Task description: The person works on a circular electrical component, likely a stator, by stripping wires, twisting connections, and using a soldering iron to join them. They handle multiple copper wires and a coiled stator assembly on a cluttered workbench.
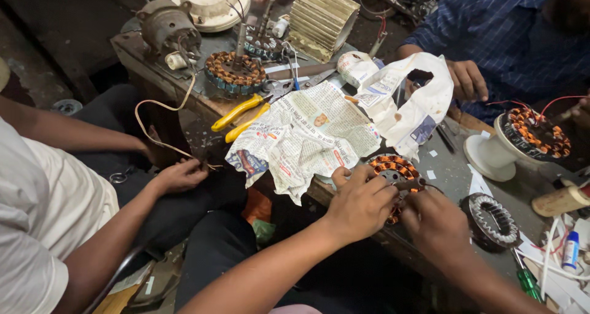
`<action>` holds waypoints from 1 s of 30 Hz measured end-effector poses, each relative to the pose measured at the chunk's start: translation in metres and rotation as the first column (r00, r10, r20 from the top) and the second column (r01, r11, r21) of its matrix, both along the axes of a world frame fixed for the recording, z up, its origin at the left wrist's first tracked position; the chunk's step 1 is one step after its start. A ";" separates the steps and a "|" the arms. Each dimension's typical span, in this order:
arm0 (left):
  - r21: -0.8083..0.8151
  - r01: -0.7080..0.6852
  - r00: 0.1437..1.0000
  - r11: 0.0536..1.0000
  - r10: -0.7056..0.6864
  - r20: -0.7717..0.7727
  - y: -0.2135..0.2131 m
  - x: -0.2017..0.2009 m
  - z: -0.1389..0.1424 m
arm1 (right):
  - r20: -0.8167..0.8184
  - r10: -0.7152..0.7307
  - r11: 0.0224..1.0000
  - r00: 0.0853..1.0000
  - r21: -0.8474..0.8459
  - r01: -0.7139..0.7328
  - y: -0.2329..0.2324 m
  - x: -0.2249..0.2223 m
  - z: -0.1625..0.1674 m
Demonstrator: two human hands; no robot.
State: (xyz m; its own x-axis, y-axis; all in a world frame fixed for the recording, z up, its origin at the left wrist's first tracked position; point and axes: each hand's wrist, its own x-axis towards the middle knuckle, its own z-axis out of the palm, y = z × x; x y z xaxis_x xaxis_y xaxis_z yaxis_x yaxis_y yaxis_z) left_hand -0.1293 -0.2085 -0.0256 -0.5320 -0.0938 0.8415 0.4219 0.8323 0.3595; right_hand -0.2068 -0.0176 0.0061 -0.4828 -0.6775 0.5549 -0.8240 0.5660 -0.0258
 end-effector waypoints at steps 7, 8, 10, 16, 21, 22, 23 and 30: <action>0.012 -0.004 1.000 1.000 0.004 -0.014 0.000 0.001 0.000 | 0.678 -0.203 0.931 0.706 -0.091 0.354 0.005 -0.003 0.003; 0.019 -0.003 1.000 1.000 0.004 -0.016 0.000 0.001 0.000 | 0.559 -0.248 0.945 0.791 -0.038 0.324 0.005 0.002 0.009; 0.033 -0.005 1.000 0.999 0.006 -0.018 -0.001 0.001 0.000 | 0.216 -0.121 0.992 0.969 -0.016 0.128 0.000 0.013 0.019; 0.034 -0.020 1.000 0.999 0.021 -0.021 0.000 0.002 0.001 | -0.270 0.298 0.953 0.916 0.142 -0.268 -0.013 0.022 0.039; 0.022 -0.012 1.000 1.000 0.013 -0.020 0.000 0.002 0.001 | -0.217 0.280 0.959 0.935 0.113 -0.261 -0.009 0.013 0.027; 0.024 -0.012 1.000 1.000 0.012 -0.019 0.000 0.002 0.001 | -0.115 0.180 0.983 0.977 0.059 -0.174 -0.007 0.011 0.021; 0.025 -0.011 1.000 1.000 0.011 -0.017 0.000 0.002 0.001 | -0.006 0.079 0.997 0.997 0.015 -0.079 -0.006 0.009 0.012; 0.028 -0.007 1.000 1.000 0.007 -0.014 0.000 0.002 0.001 | 0.965 0.025 0.921 0.262 -0.124 0.370 0.002 -0.016 0.001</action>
